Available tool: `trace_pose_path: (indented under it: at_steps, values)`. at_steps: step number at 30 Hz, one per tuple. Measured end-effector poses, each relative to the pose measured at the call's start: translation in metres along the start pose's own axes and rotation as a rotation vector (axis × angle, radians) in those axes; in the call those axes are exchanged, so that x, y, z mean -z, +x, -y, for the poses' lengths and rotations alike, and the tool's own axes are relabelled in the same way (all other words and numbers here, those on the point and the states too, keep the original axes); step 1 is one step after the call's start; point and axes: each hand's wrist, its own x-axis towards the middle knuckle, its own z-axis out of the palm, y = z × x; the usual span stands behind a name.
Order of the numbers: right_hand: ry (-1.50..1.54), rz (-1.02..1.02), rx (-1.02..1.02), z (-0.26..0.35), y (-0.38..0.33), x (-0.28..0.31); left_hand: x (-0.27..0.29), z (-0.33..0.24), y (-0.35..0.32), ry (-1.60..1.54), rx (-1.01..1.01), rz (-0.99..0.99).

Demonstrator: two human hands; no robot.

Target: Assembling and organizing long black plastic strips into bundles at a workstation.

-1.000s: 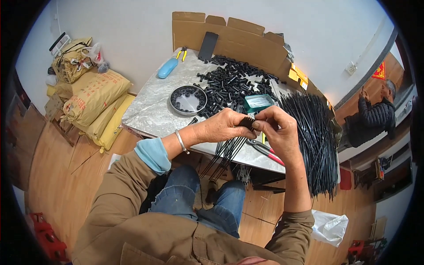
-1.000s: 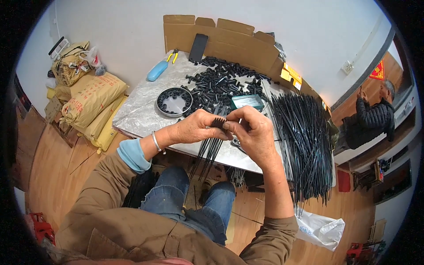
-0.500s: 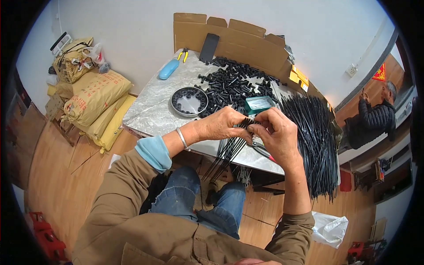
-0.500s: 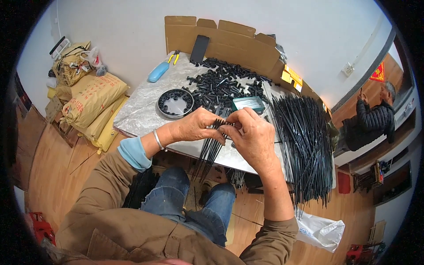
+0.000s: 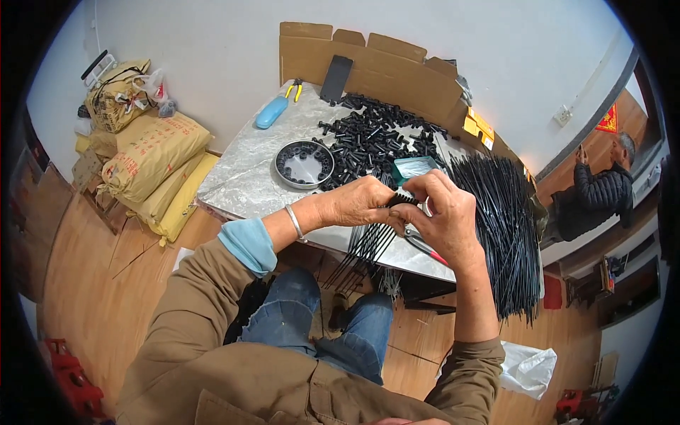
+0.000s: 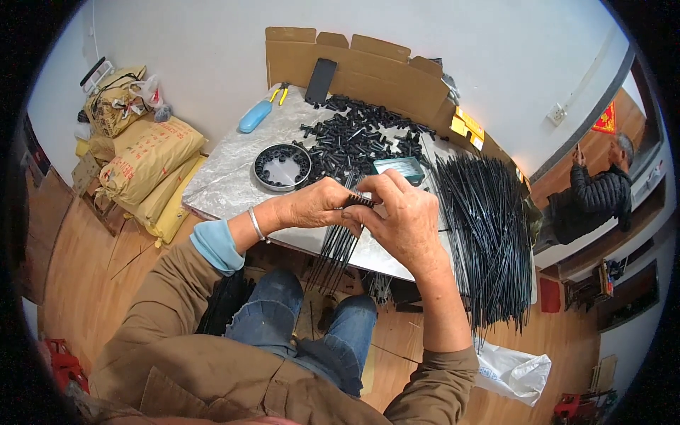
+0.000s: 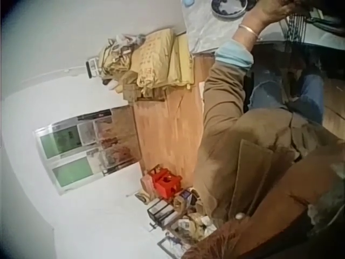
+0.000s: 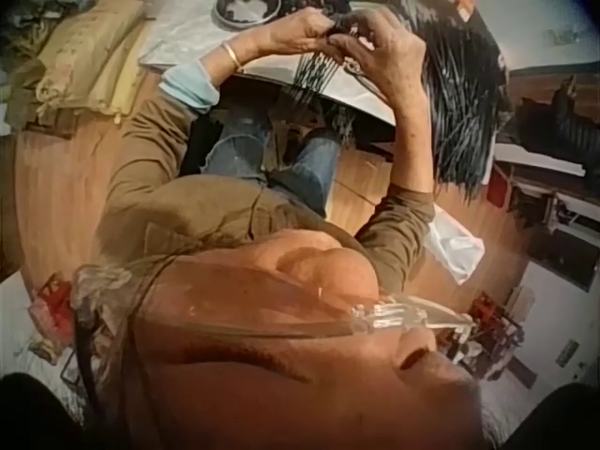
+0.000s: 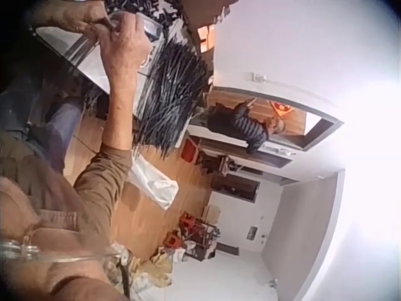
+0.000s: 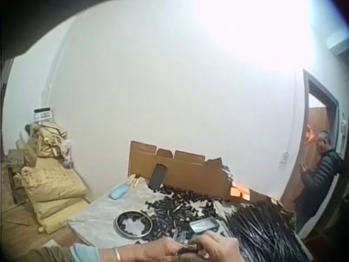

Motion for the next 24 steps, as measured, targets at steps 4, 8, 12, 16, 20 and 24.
trace_pose_path:
  at_steps: [4,8,12,16,20,24]
  values:
    - [-0.005,0.014,0.021,-0.003,-0.003,-0.002,0.003,-0.004,0.001,0.032,-0.025,0.02]
    - [-0.018,-0.002,0.04,-0.001,-0.004,-0.008,-0.003,0.002,0.002,0.145,-0.096,0.003]
    - [-0.047,0.043,-0.062,0.014,0.001,-0.007,-0.006,0.003,-0.001,-0.004,-0.051,-0.058]
    - [-0.004,0.025,-0.024,0.01,0.003,-0.018,-0.03,0.018,-0.012,0.058,0.14,-0.144]
    - [-0.06,-0.029,-0.012,0.008,-0.001,-0.02,-0.066,0.03,-0.042,0.268,0.118,-0.164]
    - [0.015,-0.01,-0.062,0.011,0.005,-0.027,-0.085,0.068,-0.066,0.624,0.069,-0.105]
